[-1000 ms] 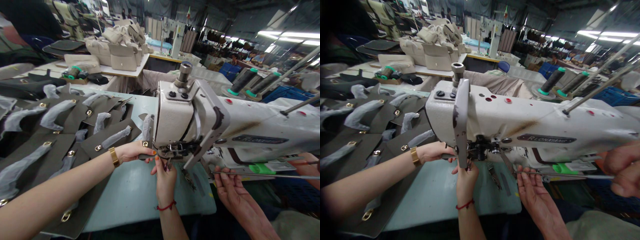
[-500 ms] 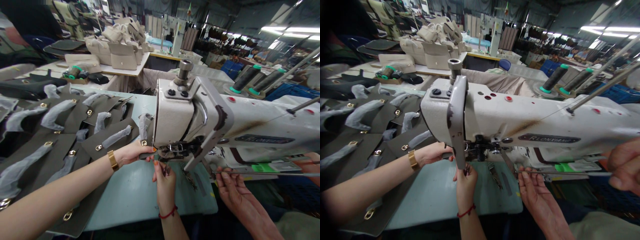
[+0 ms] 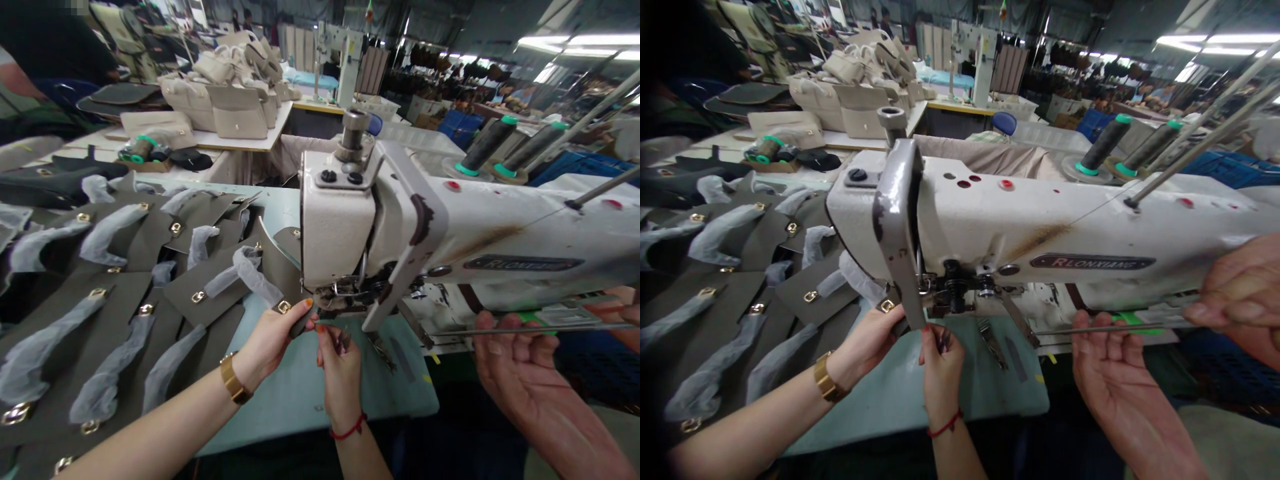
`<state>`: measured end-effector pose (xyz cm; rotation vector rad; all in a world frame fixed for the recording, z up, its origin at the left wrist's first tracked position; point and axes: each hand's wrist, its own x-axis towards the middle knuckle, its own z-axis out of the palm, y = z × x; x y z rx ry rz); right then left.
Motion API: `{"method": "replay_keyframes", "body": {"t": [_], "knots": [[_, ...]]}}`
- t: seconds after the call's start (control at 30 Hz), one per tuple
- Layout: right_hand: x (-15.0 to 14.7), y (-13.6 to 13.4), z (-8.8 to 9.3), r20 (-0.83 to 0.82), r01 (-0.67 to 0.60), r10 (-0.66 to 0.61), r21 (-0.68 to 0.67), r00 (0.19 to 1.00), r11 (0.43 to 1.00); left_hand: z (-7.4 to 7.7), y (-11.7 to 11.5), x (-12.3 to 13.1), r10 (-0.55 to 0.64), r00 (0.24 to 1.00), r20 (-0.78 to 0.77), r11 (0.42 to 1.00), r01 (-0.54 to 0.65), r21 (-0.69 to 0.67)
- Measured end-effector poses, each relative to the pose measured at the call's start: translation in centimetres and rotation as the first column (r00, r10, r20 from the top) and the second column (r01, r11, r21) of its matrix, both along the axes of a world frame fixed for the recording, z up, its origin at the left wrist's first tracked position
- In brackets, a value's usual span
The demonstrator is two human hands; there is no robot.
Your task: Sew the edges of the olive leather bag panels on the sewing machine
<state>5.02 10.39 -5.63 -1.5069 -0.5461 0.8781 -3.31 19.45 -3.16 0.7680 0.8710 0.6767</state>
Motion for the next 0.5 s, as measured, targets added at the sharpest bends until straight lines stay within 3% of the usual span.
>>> {"method": "replay_keyframes", "body": {"t": [0.17, 0.27, 0.4, 0.5], "knots": [[0.8, -0.5, 0.3, 0.003, 0.026, -0.026, -0.007, 1.0, 1.0, 0.1, -2.7, 1.6, 0.239, 0.971, 0.033, 0.969, -0.236, -0.076], [1.3, -1.0, 0.0, -0.013, 0.034, -0.034, -0.004, 0.999, 0.999, 0.0, -4.3, 2.6, 0.324, 0.946, 0.017, 0.944, -0.322, -0.067], [1.9, -1.6, -0.4, -0.041, 0.064, -0.063, 0.014, 0.997, 0.998, -0.3, -5.7, 4.1, 0.346, 0.937, -0.039, 0.937, -0.348, -0.037], [2.1, -2.2, -0.4, -0.032, 0.077, -0.077, 0.004, 0.996, 0.997, -0.5, -6.4, 3.9, 0.285, 0.957, -0.051, 0.958, -0.284, 0.034]]}}
